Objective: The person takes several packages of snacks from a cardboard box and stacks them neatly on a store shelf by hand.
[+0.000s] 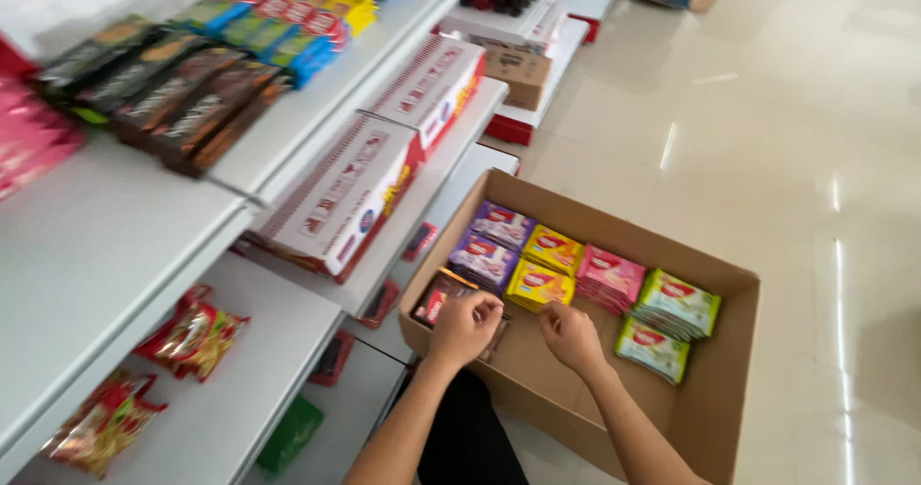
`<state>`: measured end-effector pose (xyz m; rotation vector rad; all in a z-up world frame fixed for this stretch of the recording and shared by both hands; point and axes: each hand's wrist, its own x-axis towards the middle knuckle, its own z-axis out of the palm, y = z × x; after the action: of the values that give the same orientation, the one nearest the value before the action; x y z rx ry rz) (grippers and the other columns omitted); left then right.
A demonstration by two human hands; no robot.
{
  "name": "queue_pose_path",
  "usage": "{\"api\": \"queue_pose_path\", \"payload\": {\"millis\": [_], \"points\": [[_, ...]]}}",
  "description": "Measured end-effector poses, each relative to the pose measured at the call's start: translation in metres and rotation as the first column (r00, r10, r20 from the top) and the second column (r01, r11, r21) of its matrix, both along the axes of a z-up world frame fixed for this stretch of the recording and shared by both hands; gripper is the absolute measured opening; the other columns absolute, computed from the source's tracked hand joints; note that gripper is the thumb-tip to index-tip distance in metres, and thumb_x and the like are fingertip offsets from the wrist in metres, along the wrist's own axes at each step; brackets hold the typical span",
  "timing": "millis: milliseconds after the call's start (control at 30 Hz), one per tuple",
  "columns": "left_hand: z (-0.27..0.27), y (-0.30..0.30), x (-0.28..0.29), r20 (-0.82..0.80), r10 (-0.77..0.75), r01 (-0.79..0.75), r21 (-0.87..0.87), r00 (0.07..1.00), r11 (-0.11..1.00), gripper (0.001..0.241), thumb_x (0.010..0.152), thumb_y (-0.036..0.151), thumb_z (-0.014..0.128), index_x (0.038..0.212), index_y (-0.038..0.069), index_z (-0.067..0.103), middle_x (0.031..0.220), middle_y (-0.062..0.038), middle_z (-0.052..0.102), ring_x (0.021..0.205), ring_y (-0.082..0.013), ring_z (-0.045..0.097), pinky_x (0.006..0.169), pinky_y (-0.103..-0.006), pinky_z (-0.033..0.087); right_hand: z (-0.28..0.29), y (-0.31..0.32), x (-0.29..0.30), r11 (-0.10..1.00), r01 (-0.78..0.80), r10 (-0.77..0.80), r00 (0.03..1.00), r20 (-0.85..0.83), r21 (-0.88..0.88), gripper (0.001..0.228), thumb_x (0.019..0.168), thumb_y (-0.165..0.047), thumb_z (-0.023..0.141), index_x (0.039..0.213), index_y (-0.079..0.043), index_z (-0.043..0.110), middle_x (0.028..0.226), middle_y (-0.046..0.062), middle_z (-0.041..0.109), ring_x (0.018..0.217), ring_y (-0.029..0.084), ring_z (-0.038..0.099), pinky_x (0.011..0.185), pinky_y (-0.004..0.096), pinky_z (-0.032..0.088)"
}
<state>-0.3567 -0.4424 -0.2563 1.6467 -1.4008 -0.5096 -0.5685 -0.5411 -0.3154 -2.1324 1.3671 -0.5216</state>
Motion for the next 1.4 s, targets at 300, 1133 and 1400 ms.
{"api": "queue_pose_path", "payload": {"millis": [300,1133,1400], "points": [[-0.101,-0.04,-0.144,-0.007,-0.304,0.279,0.422,0.953,0.863,0.015,0.085,0.03,0.067,0.094,0.024,0.077,0.079,-0.004,0.075,0.082,-0.0298,0.074,0.073,-0.043,0.06,-0.177,-0.064,-0.206,0.967,0.225,-0.145,0.873,-0.465,0.121,0.049,0.083,-0.021,0.068,0.131,-0.011,0.063,0.126,0.021,0.062,0.113,0.044,0.068,0.096,0.05,0.058],[-0.146,-0.118,-0.139,-0.192,-0.17,0.253,0.601,0.967,0.758,0.043,0.093,0.044,0.066,0.129,0.021,0.068,0.117,-0.011,0.073,0.105,-0.0312,0.073,0.09,-0.0456,0.058,-0.186,-0.091,-0.198,0.984,0.167,-0.143,0.943,-0.299,0.056,0.103,0.057,-0.059,0.088,0.143,-0.023,0.045,0.138,0.005,0.043,0.137,0.029,0.045,0.118,0.055,0.033],[-0.042,-0.097,-0.15,-0.602,0.142,0.096,0.346,0.786,0.933,0.067,0.108,0.05,0.04,0.145,-0.005,0.05,0.141,-0.034,0.055,0.136,-0.047,0.049,0.115,-0.0577,0.038,-0.092,-0.087,-0.106,0.917,-0.131,0.186,0.976,0.112,-0.377,0.107,0.054,-0.06,0.087,0.144,-0.014,0.053,0.127,0.015,0.05,0.125,0.039,0.051,0.107,0.05,0.043]]}}
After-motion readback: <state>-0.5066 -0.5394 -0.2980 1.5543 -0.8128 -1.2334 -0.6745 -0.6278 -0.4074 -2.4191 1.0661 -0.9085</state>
